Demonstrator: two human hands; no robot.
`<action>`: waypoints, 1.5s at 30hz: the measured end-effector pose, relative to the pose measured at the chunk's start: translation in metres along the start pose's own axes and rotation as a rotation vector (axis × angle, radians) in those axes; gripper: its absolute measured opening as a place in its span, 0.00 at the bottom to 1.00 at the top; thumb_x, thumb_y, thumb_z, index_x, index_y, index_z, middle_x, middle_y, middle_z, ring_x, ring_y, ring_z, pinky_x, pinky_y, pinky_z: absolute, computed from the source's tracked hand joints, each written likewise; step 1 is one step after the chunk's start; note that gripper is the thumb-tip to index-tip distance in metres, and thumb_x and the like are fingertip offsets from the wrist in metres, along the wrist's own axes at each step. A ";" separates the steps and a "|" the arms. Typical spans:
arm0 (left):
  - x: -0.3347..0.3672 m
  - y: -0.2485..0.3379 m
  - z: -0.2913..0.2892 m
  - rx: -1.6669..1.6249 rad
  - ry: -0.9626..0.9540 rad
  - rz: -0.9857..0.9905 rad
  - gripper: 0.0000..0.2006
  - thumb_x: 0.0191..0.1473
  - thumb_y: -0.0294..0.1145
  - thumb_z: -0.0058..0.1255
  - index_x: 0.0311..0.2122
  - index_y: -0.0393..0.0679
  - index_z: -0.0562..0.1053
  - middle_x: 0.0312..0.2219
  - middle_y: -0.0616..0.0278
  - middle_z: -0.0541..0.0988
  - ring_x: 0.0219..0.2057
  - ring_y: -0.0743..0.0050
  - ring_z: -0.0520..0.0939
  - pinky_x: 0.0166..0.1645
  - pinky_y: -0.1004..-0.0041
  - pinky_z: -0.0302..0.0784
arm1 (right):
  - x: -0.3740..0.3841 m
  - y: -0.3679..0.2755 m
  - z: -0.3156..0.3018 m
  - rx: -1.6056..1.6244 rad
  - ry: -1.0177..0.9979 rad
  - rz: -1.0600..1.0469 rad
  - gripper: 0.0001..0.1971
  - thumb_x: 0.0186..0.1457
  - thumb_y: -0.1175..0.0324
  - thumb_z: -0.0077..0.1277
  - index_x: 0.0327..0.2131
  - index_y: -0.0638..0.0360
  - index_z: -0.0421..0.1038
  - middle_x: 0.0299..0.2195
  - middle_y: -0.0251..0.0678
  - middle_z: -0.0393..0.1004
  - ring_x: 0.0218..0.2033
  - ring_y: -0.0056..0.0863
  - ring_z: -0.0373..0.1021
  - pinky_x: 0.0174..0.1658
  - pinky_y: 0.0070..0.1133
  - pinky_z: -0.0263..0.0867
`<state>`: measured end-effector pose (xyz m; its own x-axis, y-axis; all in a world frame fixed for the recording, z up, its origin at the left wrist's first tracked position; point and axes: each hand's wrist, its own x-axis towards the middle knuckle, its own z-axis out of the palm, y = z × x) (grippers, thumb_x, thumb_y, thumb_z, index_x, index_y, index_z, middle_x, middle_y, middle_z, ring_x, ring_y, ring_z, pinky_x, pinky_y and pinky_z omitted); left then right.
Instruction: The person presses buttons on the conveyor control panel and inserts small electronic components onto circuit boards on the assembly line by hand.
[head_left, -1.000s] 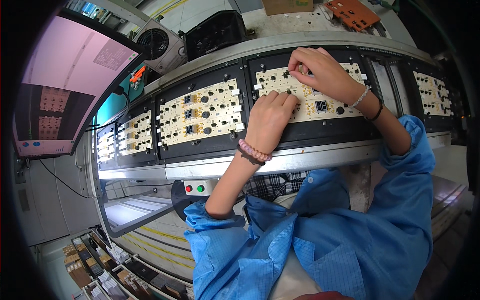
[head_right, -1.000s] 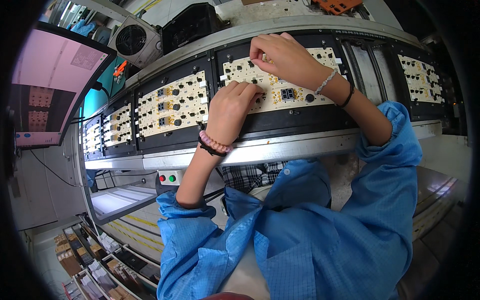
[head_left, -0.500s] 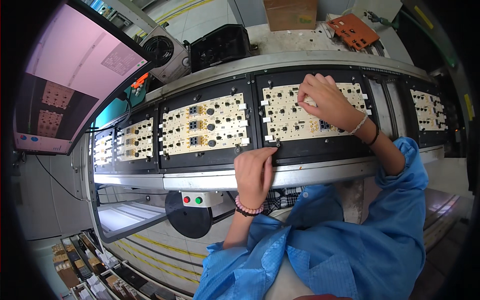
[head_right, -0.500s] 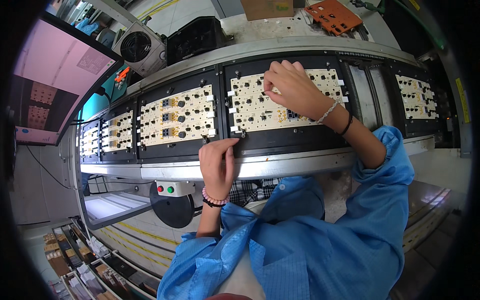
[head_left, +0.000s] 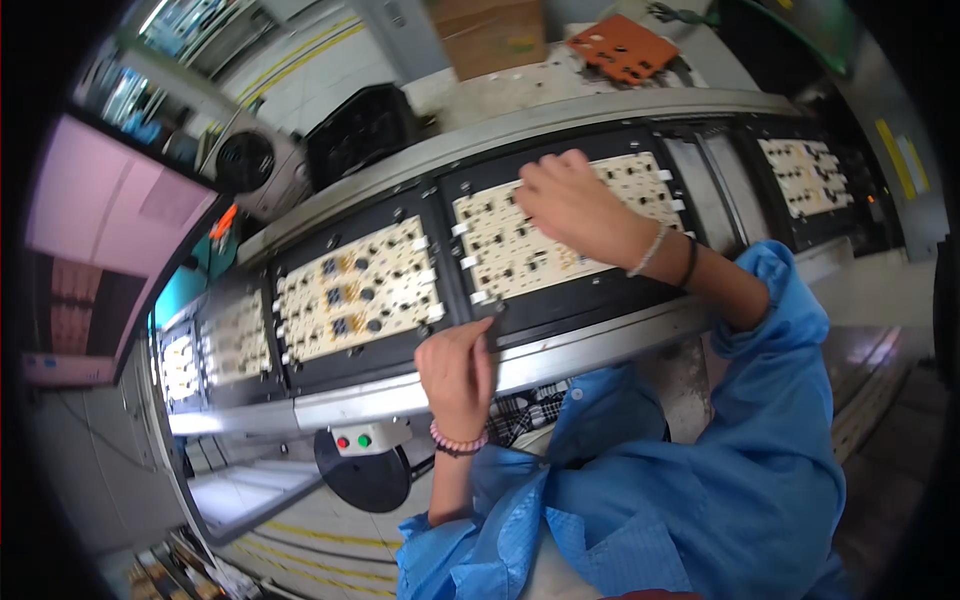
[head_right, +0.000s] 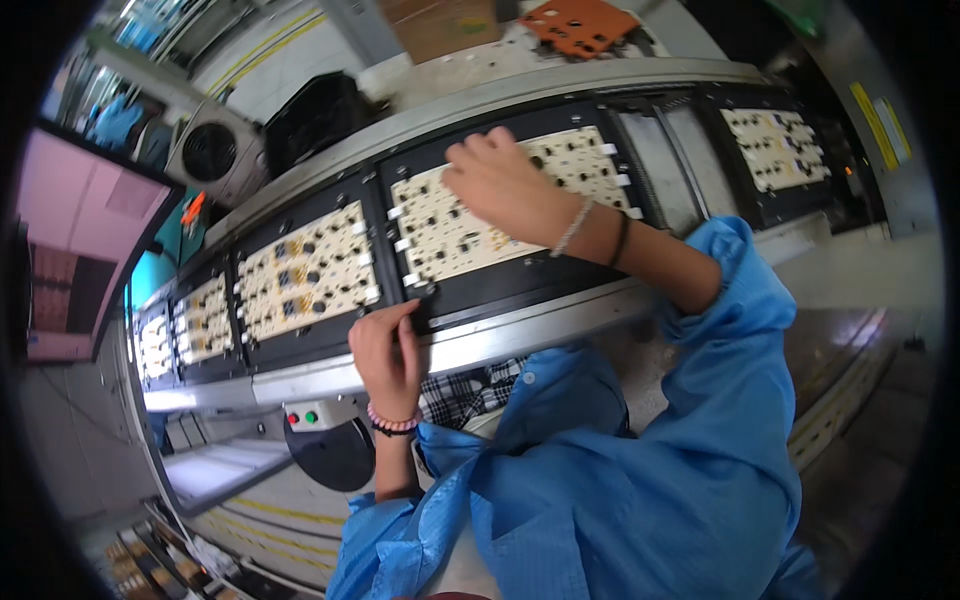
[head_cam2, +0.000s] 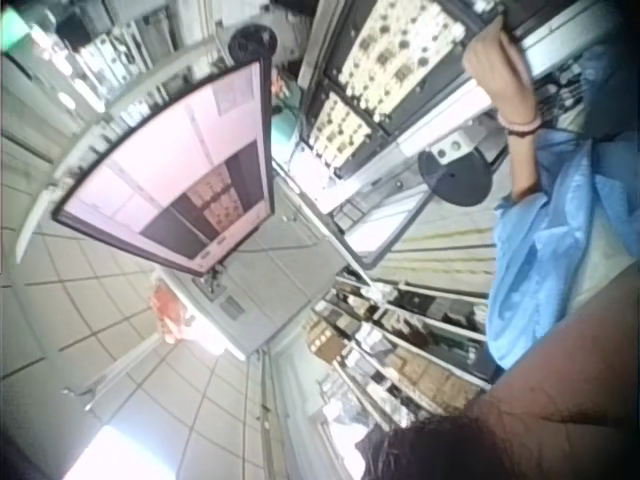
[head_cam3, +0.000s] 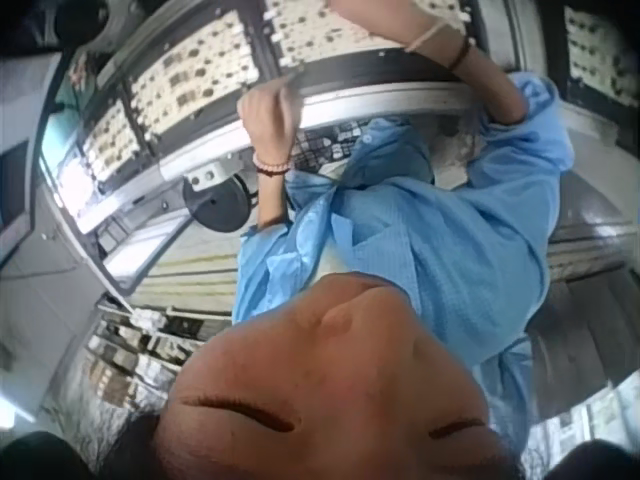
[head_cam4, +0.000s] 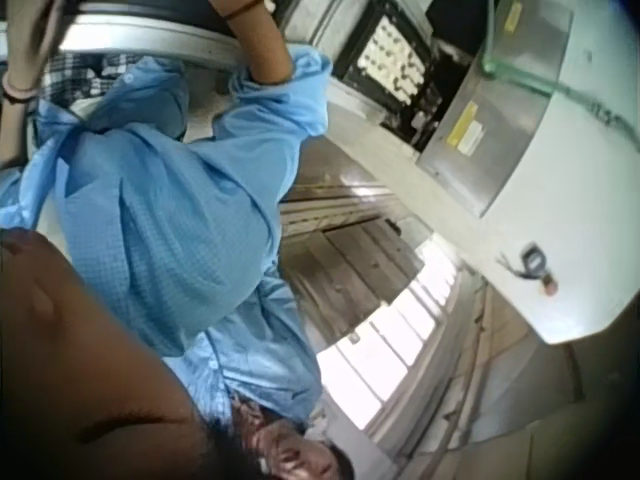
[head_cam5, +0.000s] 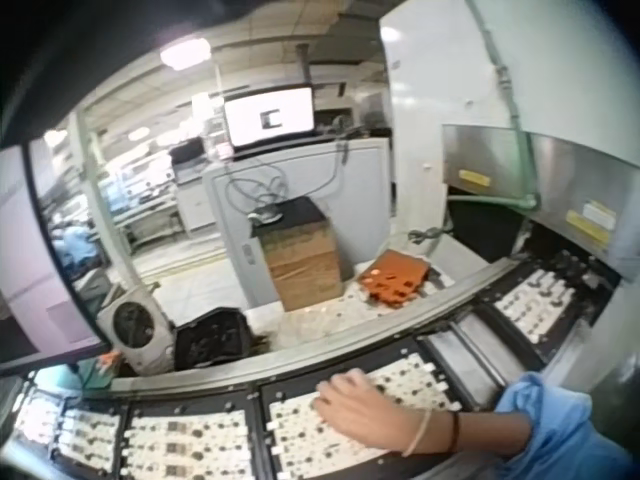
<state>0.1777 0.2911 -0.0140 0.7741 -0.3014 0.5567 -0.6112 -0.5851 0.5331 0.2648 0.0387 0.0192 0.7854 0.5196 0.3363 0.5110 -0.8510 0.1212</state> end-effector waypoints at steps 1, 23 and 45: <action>0.000 0.000 -0.001 0.008 -0.012 -0.011 0.11 0.51 0.20 0.53 0.41 0.42 0.77 0.34 0.60 0.80 0.36 0.61 0.78 0.47 0.65 0.67 | 0.001 -0.001 0.002 -0.034 -0.030 0.013 0.10 0.46 0.68 0.58 0.34 0.53 0.70 0.35 0.31 0.66 0.40 0.30 0.63 0.45 0.29 0.55; 0.078 -0.043 0.012 0.414 -0.340 0.273 0.31 0.58 0.49 0.50 0.59 0.35 0.65 0.56 0.54 0.71 0.57 0.58 0.69 0.60 0.57 0.60 | -0.126 0.088 -0.059 0.243 -0.075 0.283 0.19 0.54 0.80 0.46 0.51 0.60 0.69 0.52 0.42 0.72 0.52 0.43 0.67 0.56 0.32 0.62; 0.052 -0.014 -0.003 0.463 -0.454 0.182 0.33 0.59 0.50 0.48 0.64 0.39 0.61 0.64 0.56 0.63 0.66 0.51 0.59 0.65 0.55 0.54 | -0.143 0.052 -0.078 0.034 -0.274 0.303 0.24 0.51 0.83 0.46 0.54 0.59 0.67 0.60 0.43 0.63 0.56 0.42 0.65 0.57 0.30 0.63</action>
<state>0.2254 0.2857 0.0093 0.7202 -0.6530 0.2343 -0.6826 -0.7273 0.0714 0.1520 -0.0857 0.0506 0.9637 0.2512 0.0904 0.2502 -0.9679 0.0221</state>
